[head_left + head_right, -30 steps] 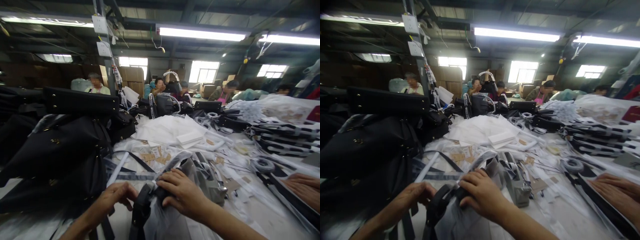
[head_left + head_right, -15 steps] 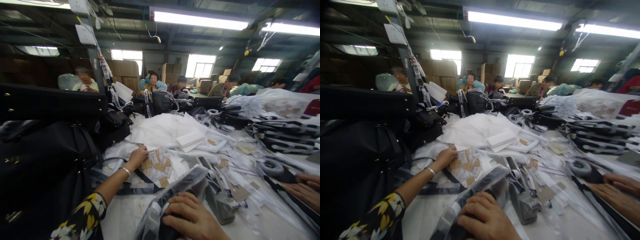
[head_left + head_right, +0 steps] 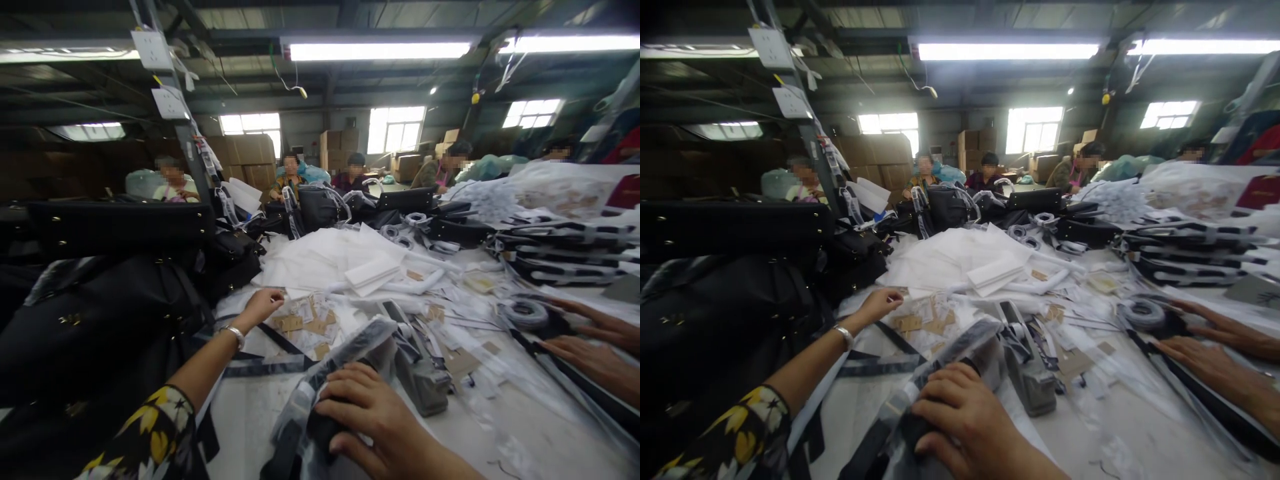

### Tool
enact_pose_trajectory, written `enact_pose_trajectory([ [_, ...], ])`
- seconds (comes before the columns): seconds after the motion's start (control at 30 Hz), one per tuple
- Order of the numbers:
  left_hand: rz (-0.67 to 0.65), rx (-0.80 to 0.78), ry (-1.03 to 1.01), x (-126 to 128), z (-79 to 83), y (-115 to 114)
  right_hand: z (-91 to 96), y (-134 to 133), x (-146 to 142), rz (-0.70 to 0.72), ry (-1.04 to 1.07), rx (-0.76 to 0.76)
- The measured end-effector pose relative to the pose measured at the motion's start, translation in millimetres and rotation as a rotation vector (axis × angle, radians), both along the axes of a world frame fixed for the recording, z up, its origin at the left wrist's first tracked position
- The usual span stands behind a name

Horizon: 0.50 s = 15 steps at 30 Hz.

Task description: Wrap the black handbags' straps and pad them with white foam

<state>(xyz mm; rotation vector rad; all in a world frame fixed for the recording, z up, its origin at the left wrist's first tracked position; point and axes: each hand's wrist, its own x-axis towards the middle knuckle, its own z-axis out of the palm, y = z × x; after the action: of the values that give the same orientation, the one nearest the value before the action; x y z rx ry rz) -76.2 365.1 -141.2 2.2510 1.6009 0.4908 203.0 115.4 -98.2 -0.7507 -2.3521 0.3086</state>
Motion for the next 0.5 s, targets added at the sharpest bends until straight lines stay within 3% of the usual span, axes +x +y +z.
enact_pose_trajectory([
  [0.13, 0.053, -0.085, 0.119, -1.5, -24.8, -14.7, -3.9, -4.5, 1.9, -0.002, 0.036, -0.022],
  [0.27, 0.044, -0.149, 0.151, -0.2, -33.4, -19.4, -7.7, -5.0, 2.5, -0.009, 0.048, -0.035],
  [0.4, 0.035, -0.169, 0.093, 1.5, -24.4, -18.9, -8.5, -4.6, 2.1, -0.015, 0.05, -0.037],
  [0.5, 0.018, -0.17, -0.019, 1.4, -3.6, -19.8, -6.4, -4.7, 2.1, -0.011, 0.042, -0.047],
])
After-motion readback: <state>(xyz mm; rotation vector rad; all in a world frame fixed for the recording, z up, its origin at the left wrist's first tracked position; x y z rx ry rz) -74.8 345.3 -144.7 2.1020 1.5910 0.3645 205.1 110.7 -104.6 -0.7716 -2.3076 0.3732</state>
